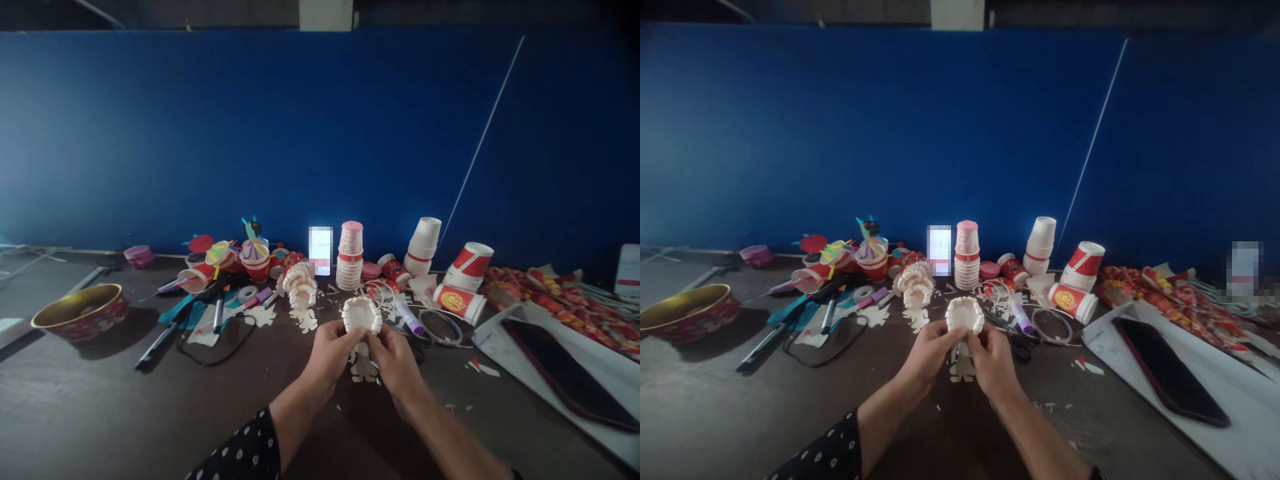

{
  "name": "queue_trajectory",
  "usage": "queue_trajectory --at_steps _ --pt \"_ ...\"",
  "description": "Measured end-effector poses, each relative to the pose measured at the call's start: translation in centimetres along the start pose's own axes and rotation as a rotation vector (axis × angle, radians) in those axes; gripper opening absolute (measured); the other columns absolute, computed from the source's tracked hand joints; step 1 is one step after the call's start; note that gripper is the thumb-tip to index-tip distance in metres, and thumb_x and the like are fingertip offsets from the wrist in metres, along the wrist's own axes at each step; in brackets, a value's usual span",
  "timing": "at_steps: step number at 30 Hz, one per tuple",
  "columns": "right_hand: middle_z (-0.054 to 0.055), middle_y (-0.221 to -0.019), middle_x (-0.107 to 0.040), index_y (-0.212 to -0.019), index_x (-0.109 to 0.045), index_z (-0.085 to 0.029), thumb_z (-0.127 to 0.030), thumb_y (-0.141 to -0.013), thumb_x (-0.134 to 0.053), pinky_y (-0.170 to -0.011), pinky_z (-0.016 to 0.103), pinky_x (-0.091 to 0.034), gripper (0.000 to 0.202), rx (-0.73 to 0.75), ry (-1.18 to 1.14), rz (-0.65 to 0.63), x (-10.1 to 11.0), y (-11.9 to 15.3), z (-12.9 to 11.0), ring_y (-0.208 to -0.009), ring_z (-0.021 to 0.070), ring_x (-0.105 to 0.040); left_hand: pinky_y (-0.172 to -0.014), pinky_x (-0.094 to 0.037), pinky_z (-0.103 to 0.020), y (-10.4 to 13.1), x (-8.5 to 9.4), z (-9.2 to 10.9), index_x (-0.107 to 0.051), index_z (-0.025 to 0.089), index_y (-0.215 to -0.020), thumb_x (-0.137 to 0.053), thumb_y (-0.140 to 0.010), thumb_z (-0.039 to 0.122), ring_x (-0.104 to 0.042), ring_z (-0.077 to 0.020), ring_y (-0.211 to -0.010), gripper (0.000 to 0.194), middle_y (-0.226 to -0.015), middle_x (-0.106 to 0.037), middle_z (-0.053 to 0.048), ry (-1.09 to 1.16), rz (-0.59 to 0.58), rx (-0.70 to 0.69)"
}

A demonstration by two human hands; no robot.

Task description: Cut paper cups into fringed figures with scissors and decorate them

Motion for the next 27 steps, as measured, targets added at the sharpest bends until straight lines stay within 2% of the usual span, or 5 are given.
queue_trajectory --at_steps 8,16,24,27 --pt "0.005 -0.069 -0.066 -0.089 -0.062 -0.011 -0.038 -0.075 -0.054 -0.057 0.026 -0.045 0.031 0.047 -0.015 -0.040 -0.22 -0.05 -0.13 -0.063 0.0186 -0.056 -0.045 -0.034 -0.019 -0.44 0.71 0.36 -0.063 0.008 -0.066 -0.060 -0.062 0.029 -0.047 -0.0093 -0.046 0.021 -0.052 -0.056 -0.001 -0.109 0.043 -0.062" --pt "0.002 -0.057 -0.063 -0.087 -0.064 -0.012 -0.035 -0.074 -0.055 -0.048 0.024 -0.041 0.028 0.040 0.061 -0.027 0.05 -0.20 -0.26 -0.057 0.0175 -0.054 -0.045 -0.034 -0.019 -0.63 0.56 0.13 -0.061 0.009 -0.065 -0.060 -0.062 0.027 -0.046 -0.0094 -0.046 0.018 -0.051 -0.054 -0.001 -0.131 0.015 -0.076" --pt "0.007 -0.071 -0.067 -0.090 -0.063 -0.010 -0.034 -0.073 -0.055 -0.056 0.028 -0.046 0.030 0.023 0.024 -0.078 -0.32 -0.22 0.08 -0.065 0.0212 -0.059 -0.042 -0.028 -0.018 -0.42 0.79 0.48 -0.056 0.011 -0.059 -0.055 -0.063 0.024 -0.040 -0.0074 -0.045 0.014 -0.050 -0.050 0.001 -0.310 0.079 -0.125" --pt "0.007 -0.073 -0.068 -0.092 -0.062 -0.010 -0.033 -0.072 -0.057 -0.057 0.028 -0.047 0.031 0.010 0.006 -0.056 -0.17 -0.14 0.27 -0.067 0.0219 -0.059 -0.041 -0.028 -0.018 -0.39 0.73 0.42 -0.056 0.011 -0.059 -0.055 -0.062 0.024 -0.039 -0.0072 -0.044 0.013 -0.049 -0.048 0.002 -0.298 0.084 -0.123"
Point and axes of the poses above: each hand's wrist, its own y-axis away from the middle knuckle, its own x-axis out of the back of the hand, z = x × y, the point moved 8 cm from there along -y, towards the middle knuckle
